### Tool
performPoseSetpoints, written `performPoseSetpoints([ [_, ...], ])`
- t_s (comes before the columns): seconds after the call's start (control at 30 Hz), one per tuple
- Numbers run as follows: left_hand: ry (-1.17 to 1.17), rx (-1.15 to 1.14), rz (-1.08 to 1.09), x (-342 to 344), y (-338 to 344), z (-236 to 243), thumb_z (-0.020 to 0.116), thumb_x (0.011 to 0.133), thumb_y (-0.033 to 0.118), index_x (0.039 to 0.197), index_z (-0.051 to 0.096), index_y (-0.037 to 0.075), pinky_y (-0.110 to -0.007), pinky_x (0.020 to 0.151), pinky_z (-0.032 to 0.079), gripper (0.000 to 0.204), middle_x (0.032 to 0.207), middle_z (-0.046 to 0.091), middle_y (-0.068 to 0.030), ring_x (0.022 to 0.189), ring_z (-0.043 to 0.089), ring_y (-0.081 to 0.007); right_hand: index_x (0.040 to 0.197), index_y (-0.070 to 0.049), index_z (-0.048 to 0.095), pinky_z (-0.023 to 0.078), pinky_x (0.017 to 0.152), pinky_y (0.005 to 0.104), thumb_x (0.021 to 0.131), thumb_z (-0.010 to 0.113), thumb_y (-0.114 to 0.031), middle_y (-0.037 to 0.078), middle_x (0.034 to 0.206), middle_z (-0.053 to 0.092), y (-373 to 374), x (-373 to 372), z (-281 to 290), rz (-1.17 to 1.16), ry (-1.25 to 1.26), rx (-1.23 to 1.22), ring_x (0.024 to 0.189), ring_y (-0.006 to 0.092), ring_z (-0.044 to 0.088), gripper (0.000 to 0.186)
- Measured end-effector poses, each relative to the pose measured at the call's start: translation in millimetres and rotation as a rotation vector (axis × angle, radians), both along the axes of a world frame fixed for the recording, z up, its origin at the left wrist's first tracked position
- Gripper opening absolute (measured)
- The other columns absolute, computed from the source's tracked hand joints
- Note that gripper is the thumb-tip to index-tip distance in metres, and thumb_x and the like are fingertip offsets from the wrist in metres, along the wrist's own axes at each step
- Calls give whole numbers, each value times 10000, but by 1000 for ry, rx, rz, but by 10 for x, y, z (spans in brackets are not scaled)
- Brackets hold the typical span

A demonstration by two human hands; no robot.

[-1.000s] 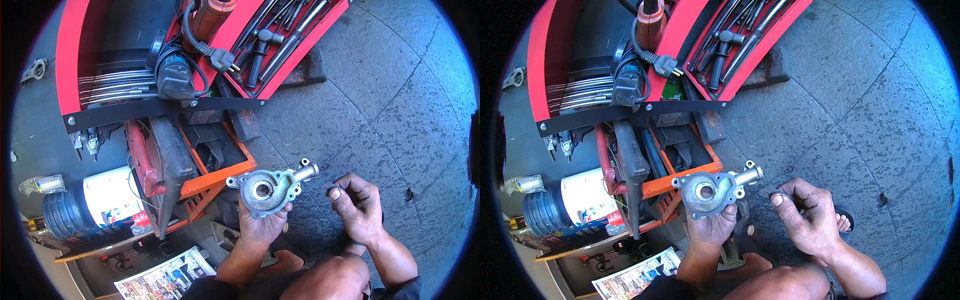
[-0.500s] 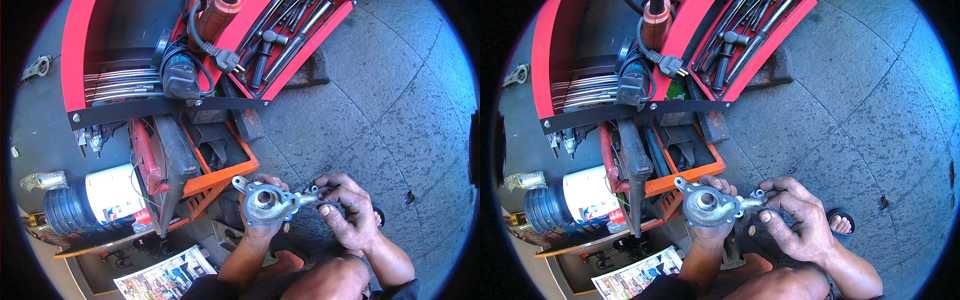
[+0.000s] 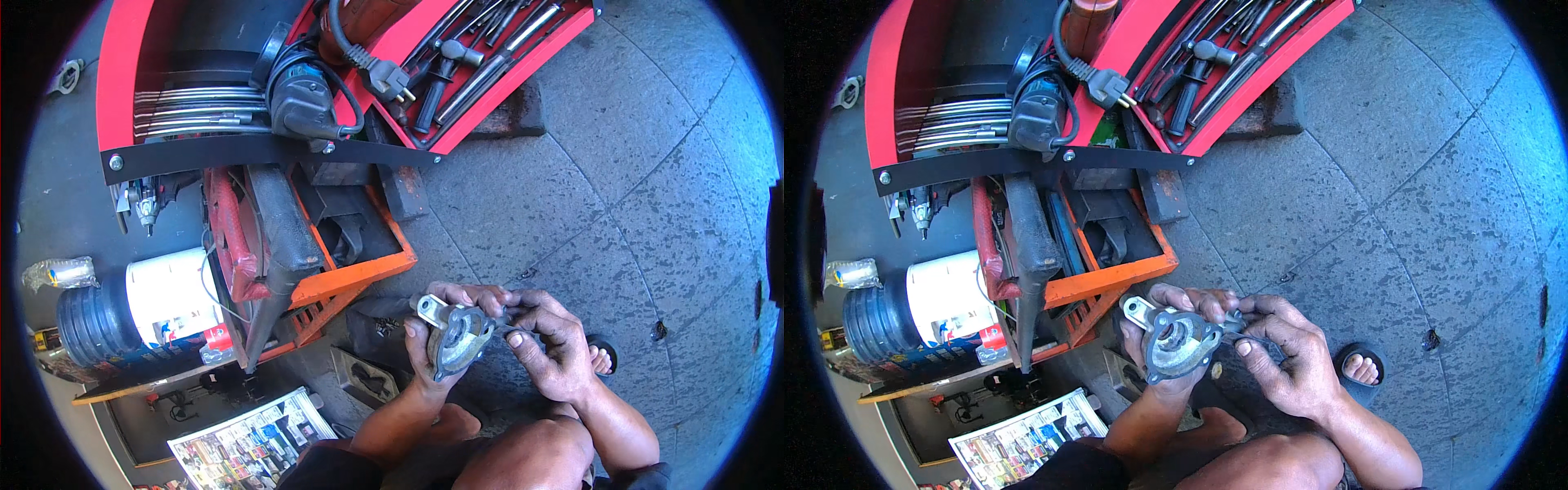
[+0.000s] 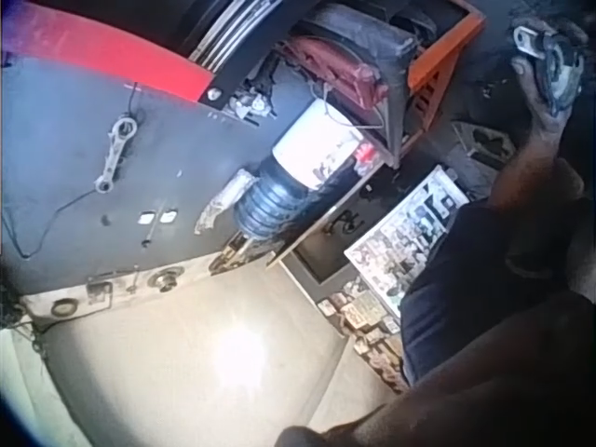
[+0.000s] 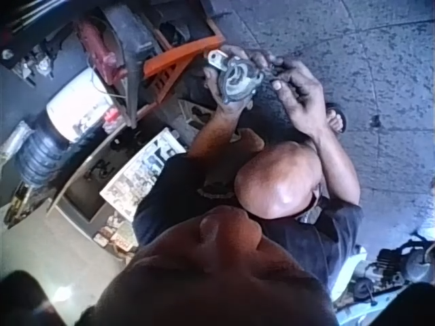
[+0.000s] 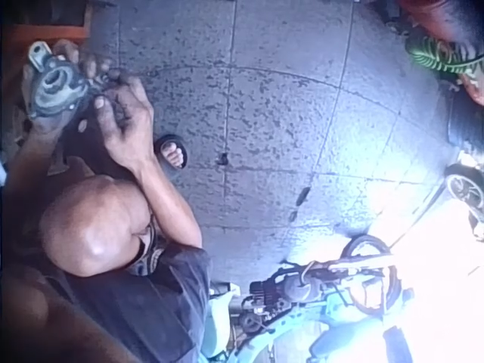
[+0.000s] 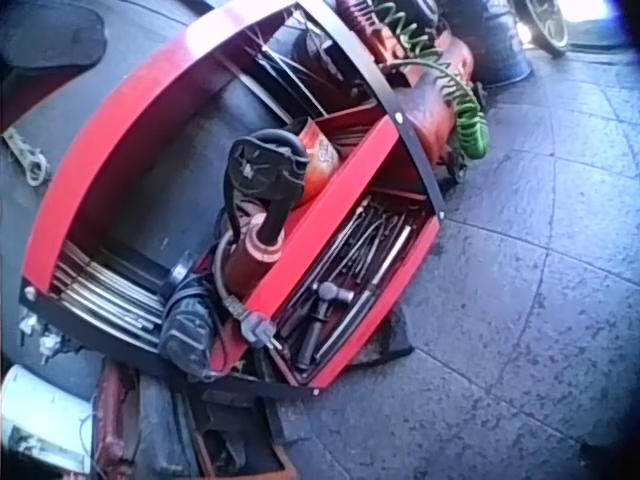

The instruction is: Cleaning and inspecting a motorcycle mechanical component, likely a brake cylinder or carburetor part.

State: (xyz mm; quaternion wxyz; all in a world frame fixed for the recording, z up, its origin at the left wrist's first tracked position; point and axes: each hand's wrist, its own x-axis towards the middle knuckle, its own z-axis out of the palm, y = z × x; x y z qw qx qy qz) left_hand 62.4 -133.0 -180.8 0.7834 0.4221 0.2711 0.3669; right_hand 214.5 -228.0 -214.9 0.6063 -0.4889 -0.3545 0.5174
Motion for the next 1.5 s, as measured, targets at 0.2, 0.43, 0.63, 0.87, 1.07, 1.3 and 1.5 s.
performPoseSetpoints([
  [0.2, 0, 116, -52, -55, 63, -54, 374, 981, 763, 1131, 534, 79, -562, 1073, 398, 719, 1020, 673, -204, 1076, 618, -343, 966, 30, 706, 523, 996, 459, 896, 715, -79, 232, 1229, 656, -8, 3, -14, 23, -30, 5, 1181, 383, 655, 130],
  [0.43, -9, 162, -88, -72, 124, -68, 391, 981, 746, 1128, 544, 72, -565, 1073, 391, 706, 1019, 687, -209, 1049, 632, -334, 956, 17, 723, 538, 911, 431, 878, 737, -80, 208, 1149, 669, 8, 34, 6, 24, -88, -10, 1062, 343, 671, 126],
  [0.63, 12, 164, -80, -139, 155, -108, 390, 983, 747, 1117, 550, 74, -560, 1072, 391, 705, 1012, 685, -205, 1032, 635, -333, 949, 19, 731, 538, 795, 404, 904, 722, -86, 144, 921, 685, -50, 18, -83, 22, -87, -84, 871, 293, 674, 115],
  [0.87, -103, -326, 98, -171, 39, -123, 286, 1001, 754, 1173, 601, 96, -532, 1023, 373, 750, 982, 648, -163, 985, 580, -320, 919, 12, 714, 543, 691, 477, 960, 674, -218, 241, 776, 691, -139, -55, -802, 24, -475, -537, 732, 439, 685, 237],
  [1.07, -125, -367, 114, -273, 44, -124, 262, 875, 921, 1235, 600, 80, -529, 1029, 411, 975, 1047, 652, -159, 1044, 595, -325, 957, -83, 767, 564, 799, 539, 956, 629, -370, 235, 869, 724, -389, -103, -1320, 107, -752, -649, 865, 456, 700, 318],
  [1.3, -90, -200, 128, -358, 65, -84, 338, 822, 953, 1259, 590, 82, -524, 942, 498, 1007, 1066, 663, -176, 1031, 642, -339, 1012, -100, 781, 567, 844, 506, 958, 610, -419, 214, 958, 747, -486, -64, -1673, 187, -855, -723, 947, 423, 712, 366],
  [1.5, -210, -164, 161, -337, 134, 172, 742, 806, 714, 1212, 545, 96, -454, 884, 562, 766, 1096, 662, -162, 1006, 673, -291, 1055, -80, 730, 552, 775, 568, 977, 594, -529, 255, 976, 727, -564, -90, -2185, 273, -916, -687, 901, 484, 681, 475],
])
